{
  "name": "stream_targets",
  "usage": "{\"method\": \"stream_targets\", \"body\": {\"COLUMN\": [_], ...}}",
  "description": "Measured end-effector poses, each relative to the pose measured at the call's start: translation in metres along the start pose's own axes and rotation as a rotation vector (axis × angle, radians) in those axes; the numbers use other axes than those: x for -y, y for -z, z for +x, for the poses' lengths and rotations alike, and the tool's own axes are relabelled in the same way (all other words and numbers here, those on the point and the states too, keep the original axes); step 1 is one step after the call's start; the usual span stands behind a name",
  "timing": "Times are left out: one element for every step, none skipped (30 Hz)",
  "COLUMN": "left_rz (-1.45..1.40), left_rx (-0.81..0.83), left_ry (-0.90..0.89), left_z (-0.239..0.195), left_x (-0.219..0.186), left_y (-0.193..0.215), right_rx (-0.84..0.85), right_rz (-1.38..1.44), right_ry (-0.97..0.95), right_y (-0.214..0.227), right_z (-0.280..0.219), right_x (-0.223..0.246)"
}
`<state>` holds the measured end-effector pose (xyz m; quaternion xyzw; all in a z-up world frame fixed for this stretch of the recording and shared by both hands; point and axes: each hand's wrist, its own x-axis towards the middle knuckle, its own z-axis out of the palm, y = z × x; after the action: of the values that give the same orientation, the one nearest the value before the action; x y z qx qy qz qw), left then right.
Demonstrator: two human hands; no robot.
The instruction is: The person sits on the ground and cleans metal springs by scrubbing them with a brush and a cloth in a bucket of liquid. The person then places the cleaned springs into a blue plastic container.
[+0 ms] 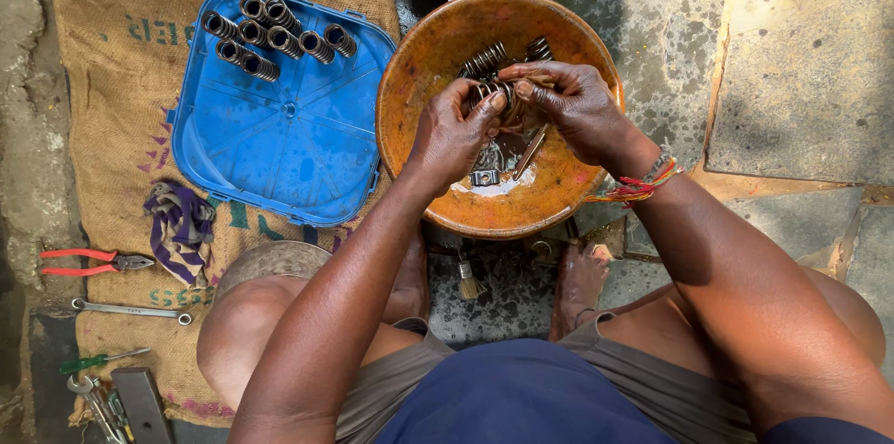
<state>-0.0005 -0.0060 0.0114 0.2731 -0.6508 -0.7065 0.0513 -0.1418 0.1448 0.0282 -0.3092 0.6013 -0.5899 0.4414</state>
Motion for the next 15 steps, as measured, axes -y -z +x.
{"method": "stream_targets", "body": {"left_rz": [0.017,0.157,0.297,0.437,0.423,0.409,0.395,0.385,0.375,0.363,0.322,0.282,0.242,0.237,0.231], "left_rx": [0.003,-0.012,-0.028,-0.045,-0.040,-0.036,-0.032,-0.037,-0.042,-0.051,-0.066,-0.079,-0.091,-0.111,-0.131], "left_ry": [-0.048,-0.115,-0.182,-0.250,-0.284,-0.318,-0.352,-0.337,-0.323,-0.308,-0.240,-0.172,-0.103,-0.032,0.039], "left_z": [-0.002,-0.005,-0.008,-0.011,-0.014,-0.016,-0.018,-0.018,-0.018,-0.018,-0.018,-0.018,-0.018,-0.017,-0.017], "left_x": [-0.002,-0.004,-0.007,-0.010,-0.012,-0.014,-0.016,-0.017,-0.019,-0.019,-0.021,-0.022,-0.024,-0.026,-0.027], "left_y": [0.000,0.000,0.000,0.000,0.000,-0.001,-0.003,-0.004,-0.007,-0.009,-0.011,-0.013,-0.015,-0.016,-0.017], "right_rx": [-0.026,-0.053,-0.099,-0.144,-0.189,-0.219,-0.250,-0.281,-0.324,-0.361,-0.397,-0.419,-0.440,-0.458,-0.457], "right_rz": [-0.011,-0.022,-0.085,-0.148,-0.212,-0.214,-0.217,-0.218,-0.330,-0.444,-0.557,-0.624,-0.691,-0.759,-0.814], "right_ry": [0.018,0.037,0.034,0.033,0.031,0.017,0.003,-0.011,0.073,0.157,0.243,0.254,0.265,0.277,0.320], "right_y": [-0.002,-0.002,-0.003,-0.006,-0.009,-0.012,-0.016,-0.020,-0.023,-0.026,-0.028,-0.030,-0.031,-0.033,-0.036], "right_z": [0.001,0.002,0.001,0.001,0.001,0.002,0.003,0.004,0.004,0.004,0.005,0.004,0.003,0.001,0.000], "right_x": [-0.003,-0.005,-0.006,-0.007,-0.007,-0.007,-0.006,-0.004,-0.002,0.002,0.006,0.010,0.015,0.018,0.019]}}
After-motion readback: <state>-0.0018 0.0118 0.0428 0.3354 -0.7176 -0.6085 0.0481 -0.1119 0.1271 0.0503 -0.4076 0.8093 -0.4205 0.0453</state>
